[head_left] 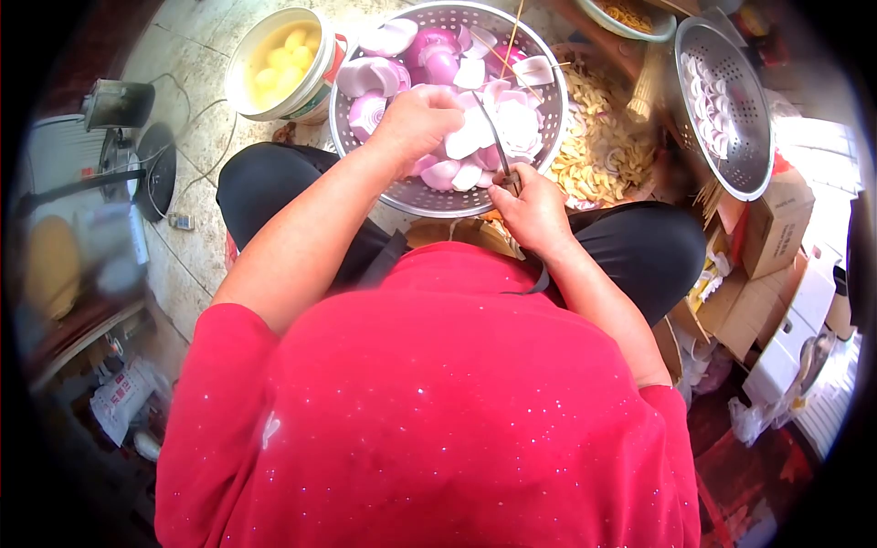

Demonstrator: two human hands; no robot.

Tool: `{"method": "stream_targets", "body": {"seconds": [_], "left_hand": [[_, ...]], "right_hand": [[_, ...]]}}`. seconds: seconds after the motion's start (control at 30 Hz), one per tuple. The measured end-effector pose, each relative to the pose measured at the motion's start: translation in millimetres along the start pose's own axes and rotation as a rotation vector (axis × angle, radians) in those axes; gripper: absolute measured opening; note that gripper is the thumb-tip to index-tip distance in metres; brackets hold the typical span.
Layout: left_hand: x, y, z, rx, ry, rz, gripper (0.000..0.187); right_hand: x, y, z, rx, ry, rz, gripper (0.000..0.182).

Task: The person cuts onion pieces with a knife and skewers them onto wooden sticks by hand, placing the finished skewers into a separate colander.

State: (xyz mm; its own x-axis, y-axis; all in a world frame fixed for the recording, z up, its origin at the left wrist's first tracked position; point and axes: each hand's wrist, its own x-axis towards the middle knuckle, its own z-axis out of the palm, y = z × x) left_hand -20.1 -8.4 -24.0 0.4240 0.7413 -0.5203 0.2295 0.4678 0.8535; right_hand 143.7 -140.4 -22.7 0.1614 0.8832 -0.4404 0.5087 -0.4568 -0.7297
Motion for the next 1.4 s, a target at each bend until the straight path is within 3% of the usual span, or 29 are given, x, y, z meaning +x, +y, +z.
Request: {"method": "stream_targets", "body": {"seconds": [0.2, 0.53, 0.7, 0.83, 1.03, 1.1, 1.4], "left_hand": [[5, -4, 1, 0.141, 0.033, 0.013, 0.028], [3, -6, 6, 0.365, 0.012, -0.028, 0.029], [3, -3, 3, 0.047, -0.127, -0.075, 0.029], [-2, 7, 5, 0.017, -0.118, -0.157, 0.029], [0, 4, 4, 0.069, -0.097, -0.025, 0.037], [9, -4, 1, -0.06, -0.063, 0.031, 0.035], [2, 6, 1, -0.174, -0.156, -0.069, 0.035]], "right_hand": [[3, 6, 3, 0.094, 0.07, 0.008, 0.029], [-3, -2, -2, 0.055, 0.057, -0.053, 0.026], [-3, 2, 3, 0.034, 0.058, -0.179, 0.026], [-1, 7, 6, 0.063, 0.039, -0.185, 0.026], [-2, 6, 4, -0.006, 0.058, -0.226, 0.026], [-2, 6, 3, -0.062, 0.075, -0.239, 0.027], [-5, -4, -1, -0.105, 0.129, -0.196, 0.029]]}}
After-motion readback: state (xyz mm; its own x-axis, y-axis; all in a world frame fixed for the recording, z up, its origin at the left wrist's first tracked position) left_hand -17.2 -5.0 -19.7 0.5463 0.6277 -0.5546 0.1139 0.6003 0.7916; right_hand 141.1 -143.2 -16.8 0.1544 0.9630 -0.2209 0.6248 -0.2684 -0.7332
